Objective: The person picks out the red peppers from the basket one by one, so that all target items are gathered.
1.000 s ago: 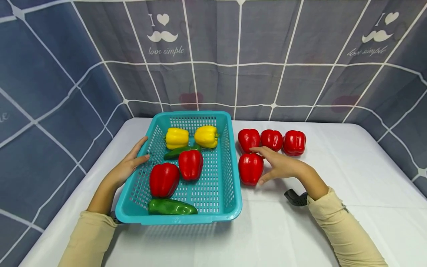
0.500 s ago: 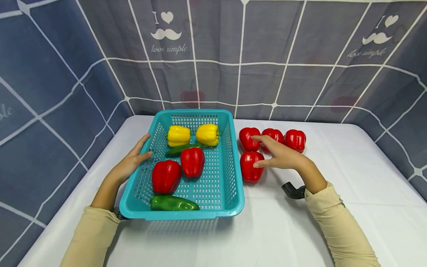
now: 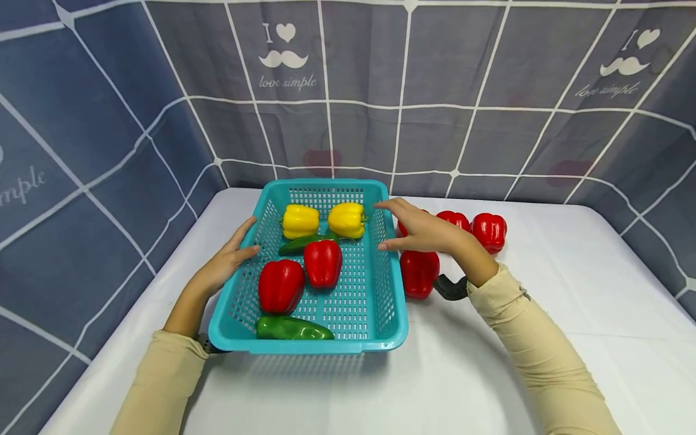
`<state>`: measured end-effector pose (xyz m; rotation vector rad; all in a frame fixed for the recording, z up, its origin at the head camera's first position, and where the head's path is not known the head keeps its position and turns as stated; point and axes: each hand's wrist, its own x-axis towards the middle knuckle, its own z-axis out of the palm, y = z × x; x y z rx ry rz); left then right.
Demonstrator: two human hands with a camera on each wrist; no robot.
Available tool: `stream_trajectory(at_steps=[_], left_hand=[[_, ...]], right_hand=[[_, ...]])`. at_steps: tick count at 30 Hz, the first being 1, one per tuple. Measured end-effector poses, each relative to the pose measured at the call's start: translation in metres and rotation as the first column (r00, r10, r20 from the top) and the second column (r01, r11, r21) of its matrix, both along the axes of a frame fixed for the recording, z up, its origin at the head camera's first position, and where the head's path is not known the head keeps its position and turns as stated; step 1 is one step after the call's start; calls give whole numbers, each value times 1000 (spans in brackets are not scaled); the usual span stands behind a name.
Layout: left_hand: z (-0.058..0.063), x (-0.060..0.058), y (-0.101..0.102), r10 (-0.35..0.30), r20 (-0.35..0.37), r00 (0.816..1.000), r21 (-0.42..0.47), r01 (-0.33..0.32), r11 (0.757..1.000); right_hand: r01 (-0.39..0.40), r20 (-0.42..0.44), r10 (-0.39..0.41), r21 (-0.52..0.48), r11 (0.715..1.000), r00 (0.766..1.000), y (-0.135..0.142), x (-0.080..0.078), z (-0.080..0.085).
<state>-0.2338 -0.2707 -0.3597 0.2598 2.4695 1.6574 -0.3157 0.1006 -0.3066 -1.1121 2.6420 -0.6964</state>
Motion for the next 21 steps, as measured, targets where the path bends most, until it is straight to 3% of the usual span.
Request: stream_trajectory(at_steps=[12,21], left_hand=[[2,-1,1,-8,1,1000,23,8,1000],[2,1,0,-11,0,1000,15,11,1000]], right_hand=[[-171,-25,175,110,979,984,-53,12,-10],[-195,-37,206,196,961,978,-69,17,-23]])
